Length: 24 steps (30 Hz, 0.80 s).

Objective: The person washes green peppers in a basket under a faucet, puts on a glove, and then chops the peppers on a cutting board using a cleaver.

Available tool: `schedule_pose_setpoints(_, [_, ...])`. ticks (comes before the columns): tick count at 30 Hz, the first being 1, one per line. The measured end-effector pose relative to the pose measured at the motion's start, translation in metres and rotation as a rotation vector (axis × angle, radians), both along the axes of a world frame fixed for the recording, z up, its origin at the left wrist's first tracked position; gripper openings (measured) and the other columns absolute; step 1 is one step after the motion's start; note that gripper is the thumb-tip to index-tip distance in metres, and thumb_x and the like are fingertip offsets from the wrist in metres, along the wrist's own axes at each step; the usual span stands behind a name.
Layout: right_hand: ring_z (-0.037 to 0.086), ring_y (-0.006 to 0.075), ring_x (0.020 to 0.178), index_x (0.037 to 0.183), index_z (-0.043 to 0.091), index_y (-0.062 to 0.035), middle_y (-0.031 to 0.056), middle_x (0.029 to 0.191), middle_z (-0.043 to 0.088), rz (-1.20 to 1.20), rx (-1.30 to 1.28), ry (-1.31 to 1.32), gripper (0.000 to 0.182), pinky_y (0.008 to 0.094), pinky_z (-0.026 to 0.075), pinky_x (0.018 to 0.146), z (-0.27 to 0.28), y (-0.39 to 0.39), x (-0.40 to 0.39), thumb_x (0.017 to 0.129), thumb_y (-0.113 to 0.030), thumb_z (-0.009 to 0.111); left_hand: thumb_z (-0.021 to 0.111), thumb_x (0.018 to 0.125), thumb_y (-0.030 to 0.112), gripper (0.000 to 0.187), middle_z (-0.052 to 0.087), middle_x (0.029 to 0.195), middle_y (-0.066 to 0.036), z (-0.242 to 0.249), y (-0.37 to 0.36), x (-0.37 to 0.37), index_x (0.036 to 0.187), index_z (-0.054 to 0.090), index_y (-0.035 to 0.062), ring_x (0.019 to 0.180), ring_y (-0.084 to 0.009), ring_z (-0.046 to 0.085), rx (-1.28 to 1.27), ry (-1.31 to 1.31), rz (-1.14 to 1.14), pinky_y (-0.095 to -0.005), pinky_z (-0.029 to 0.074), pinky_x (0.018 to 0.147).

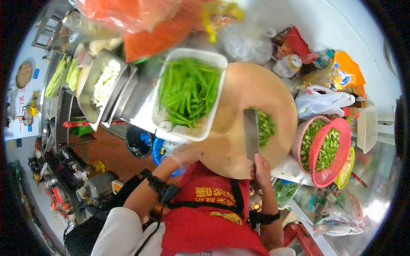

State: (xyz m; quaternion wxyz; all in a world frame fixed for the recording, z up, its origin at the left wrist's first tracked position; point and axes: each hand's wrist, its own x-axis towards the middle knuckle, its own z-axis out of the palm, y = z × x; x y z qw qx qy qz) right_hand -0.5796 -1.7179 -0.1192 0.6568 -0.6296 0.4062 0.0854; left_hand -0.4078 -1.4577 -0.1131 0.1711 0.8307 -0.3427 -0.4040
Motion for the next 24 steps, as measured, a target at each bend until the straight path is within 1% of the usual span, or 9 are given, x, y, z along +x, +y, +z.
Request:
schedule_pose_setpoints(2, [0.041, 0.0087, 0.039, 0.078, 0.049, -0.0108, -0.0004, 0.054, 0.046, -0.017, 0.035, 0.004, 0.033, 0.0235, 0.032, 0.036, 0.007, -0.006, -0.001, 0.092, -0.04, 0.046, 0.047, 0.082, 0.034, 0.039, 0.061, 0.101, -0.023, 0.035, 0.025, 0.018, 0.093, 0.064, 0.001, 0.094, -0.0361, 0.06, 0.348, 0.138, 0.02, -0.0452, 0.046, 0.083])
schedule_pose_setpoints(4, [0.041, 0.0088, 0.039, 0.079, 0.048, -0.0095, -0.0001, 0.054, 0.045, -0.101, 0.115, 0.052, 0.033, 0.0239, 0.033, 0.035, 0.016, -0.004, 0.005, 0.093, -0.039, 0.045, 0.047, 0.081, 0.041, 0.046, 0.059, 0.108, -0.023, 0.002, 0.098, 0.028, 0.101, 0.062, 0.0022, 0.095, -0.0359, 0.06, 0.486, 0.087, -0.101, -0.0451, 0.045, 0.085])
schedule_pose_setpoints(5, [0.041, 0.0088, 0.039, 0.079, 0.048, -0.0095, -0.0001, 0.054, 0.045, -0.1, 0.122, 0.044, 0.033, 0.0239, 0.033, 0.035, 0.014, -0.002, 0.006, 0.093, -0.039, 0.045, 0.05, 0.081, 0.039, 0.043, 0.06, 0.104, -0.024, 0.035, 0.092, 0.038, 0.099, 0.063, 0.0024, 0.092, -0.0371, 0.06, 0.641, 0.006, 0.144, -0.0454, 0.047, 0.083])
schedule_pose_setpoints(6, [0.041, 0.0089, 0.038, 0.078, 0.048, -0.0087, 0.0001, 0.053, 0.044, -0.058, 0.062, 0.014, 0.034, 0.0239, 0.032, 0.035, 0.012, 0.0, 0.005, 0.093, -0.039, 0.044, 0.052, 0.081, 0.034, 0.036, 0.062, 0.098, -0.022, 0.028, 0.117, 0.05, 0.087, 0.064, 0.0001, 0.087, -0.0381, 0.062, 0.509, -0.257, -0.144, -0.0455, 0.048, 0.079])
schedule_pose_setpoints(7, [0.041, 0.009, 0.037, 0.078, 0.047, -0.008, 0.0002, 0.053, 0.044, -0.014, 0.0, -0.015, 0.034, 0.0238, 0.032, 0.035, 0.01, 0.001, 0.005, 0.093, -0.038, 0.043, 0.053, 0.081, 0.026, 0.027, 0.062, 0.09, -0.021, 0.045, 0.114, 0.06, 0.081, 0.062, 0.0003, 0.083, -0.0389, 0.061, 0.48, -0.441, -0.017, -0.0447, 0.05, 0.073])
schedule_pose_setpoints(8, [0.041, 0.009, 0.037, 0.078, 0.047, -0.008, 0.0002, 0.053, 0.044, -0.008, 0.001, -0.019, 0.034, 0.0238, 0.032, 0.035, 0.009, 0.003, 0.005, 0.093, -0.038, 0.043, 0.053, 0.081, 0.022, 0.022, 0.061, 0.083, -0.022, 0.061, 0.107, 0.066, 0.084, 0.06, 0.0017, 0.08, -0.0399, 0.06, 0.36, -0.431, 0.518, -0.0451, 0.049, 0.069])
schedule_pose_setpoints(11, [0.04, 0.0092, 0.036, 0.078, 0.047, -0.0072, 0.0006, 0.052, 0.043, 0.02, -0.044, 0.016, 0.035, 0.0235, 0.032, 0.034, 0.002, 0.005, 0.003, 0.094, -0.038, 0.041, 0.055, 0.083, 0.021, 0.019, 0.059, 0.074, -0.024, 0.086, 0.067, 0.1, 0.079, 0.055, 0.0019, 0.075, -0.0431, 0.057, 0.015, -0.562, 0.789, -0.0484, 0.046, 0.065])
schedule_pose_setpoints(22, [0.039, 0.0092, 0.035, 0.085, 0.049, -0.0054, 0.0007, 0.049, 0.041, 0.087, -0.179, -0.001, 0.037, 0.024, 0.032, 0.033, -0.009, 0.003, -0.002, 0.096, -0.039, 0.038, 0.048, 0.086, 0.027, 0.027, 0.061, 0.087, -0.024, 0.027, -0.032, 0.207, 0.087, 0.06, 0.0025, 0.084, -0.043, 0.057, 0.038, -0.728, 0.62, -0.0477, 0.047, 0.075])
schedule_pose_setpoints(24, [0.038, 0.009, 0.035, 0.085, 0.05, -0.0054, 0.0005, 0.049, 0.041, 0.087, -0.193, 0.004, 0.037, 0.0238, 0.032, 0.033, -0.011, 0.004, -0.002, 0.096, -0.039, 0.038, 0.048, 0.087, 0.027, 0.028, 0.061, 0.087, -0.024, -0.042, -0.01, 0.238, 0.088, 0.06, 0.002, 0.086, -0.0426, 0.057, 0.011, -0.749, 0.46, -0.0472, 0.047, 0.076])
